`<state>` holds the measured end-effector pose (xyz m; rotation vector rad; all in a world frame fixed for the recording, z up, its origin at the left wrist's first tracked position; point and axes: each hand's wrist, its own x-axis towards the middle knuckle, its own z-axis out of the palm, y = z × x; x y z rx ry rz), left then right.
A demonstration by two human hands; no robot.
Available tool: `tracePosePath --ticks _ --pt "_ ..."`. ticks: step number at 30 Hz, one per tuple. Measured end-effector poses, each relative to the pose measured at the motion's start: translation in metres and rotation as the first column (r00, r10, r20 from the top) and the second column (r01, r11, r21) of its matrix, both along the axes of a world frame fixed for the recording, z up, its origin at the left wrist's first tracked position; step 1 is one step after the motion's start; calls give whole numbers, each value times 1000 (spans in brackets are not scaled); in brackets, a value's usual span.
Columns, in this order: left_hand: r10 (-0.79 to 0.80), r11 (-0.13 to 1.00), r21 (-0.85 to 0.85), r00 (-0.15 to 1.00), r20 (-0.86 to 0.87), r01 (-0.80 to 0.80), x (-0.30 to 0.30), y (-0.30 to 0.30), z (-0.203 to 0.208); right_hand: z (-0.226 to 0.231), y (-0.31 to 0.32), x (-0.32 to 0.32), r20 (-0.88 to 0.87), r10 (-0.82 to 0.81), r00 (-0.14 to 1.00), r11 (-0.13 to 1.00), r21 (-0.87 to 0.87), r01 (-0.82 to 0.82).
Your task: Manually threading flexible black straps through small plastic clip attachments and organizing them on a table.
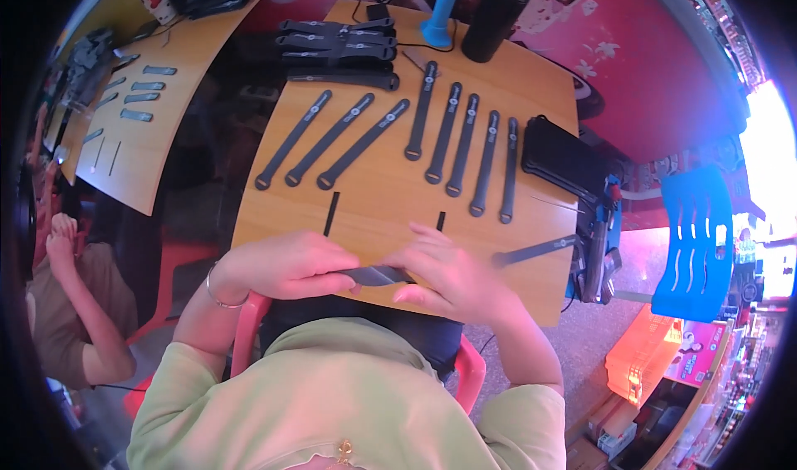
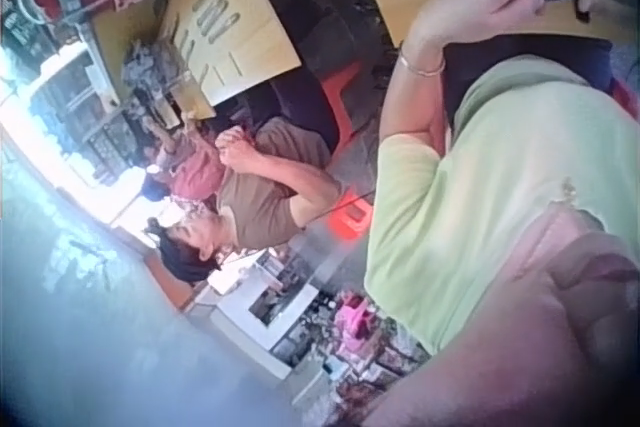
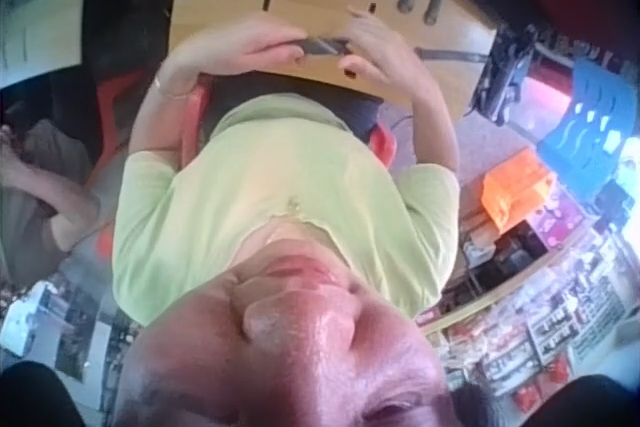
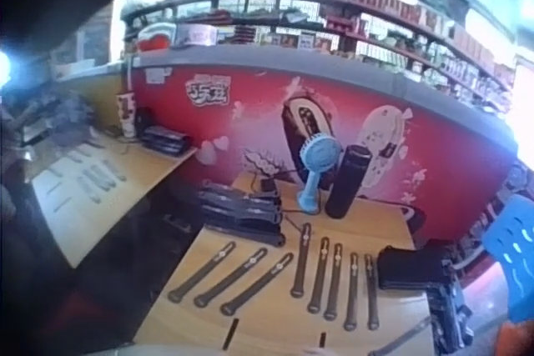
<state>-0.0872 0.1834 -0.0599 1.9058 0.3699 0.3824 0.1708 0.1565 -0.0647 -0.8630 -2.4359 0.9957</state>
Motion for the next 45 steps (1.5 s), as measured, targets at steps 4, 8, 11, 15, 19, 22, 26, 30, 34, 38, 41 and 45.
tracePosePath --ticks 4,8,11,15,19,22,26,30,34,38,41,45 --pt "-81 996 -58 976 -204 70 -8 21 3 7 -6 3 55 -161 985 940 -296 170" --pt "439 856 301 898 2 -419 -21 49 -39 7 -4 10 -33 -352 935 875 -367 317" --pt "717 559 688 686 -120 -463 -37 66 -67 -6 -12 25 -244 -464 852 826 -466 317" --pt "797 530 740 540 -270 -413 -53 77 -97 -11 -20 37 -379 -593 710 753 -575 321" --pt "805 478 817 533 -259 -324 -62 91 -109 -18 -19 45 -433 -657 617 720 -604 342" --pt "779 518 812 540 -318 -269 -67 105 -102 -21 -19 42 -424 -709 563 671 -652 354" --pt "791 452 866 545 -278 -215 -69 114 -97 -22 -16 39 -446 -709 547 669 -671 320" --pt "655 495 838 732 -185 -231 -47 108 -91 -22 -14 37 -446 -712 543 666 -675 318" --pt "585 598 779 768 -260 -191 -44 101 -92 -20 -18 35 -439 -727 528 653 -679 335" --pt "620 569 811 719 -315 -135 -58 108 -89 -25 -18 34 -421 -741 524 634 -696 338" --pt "630 540 831 717 -297 -130 -58 108 -90 -26 -21 32 -420 -744 520 632 -696 342" --pt "503 573 809 835 -223 -129 -35 100 -93 -24 -25 30 -402 -750 524 622 -697 356"
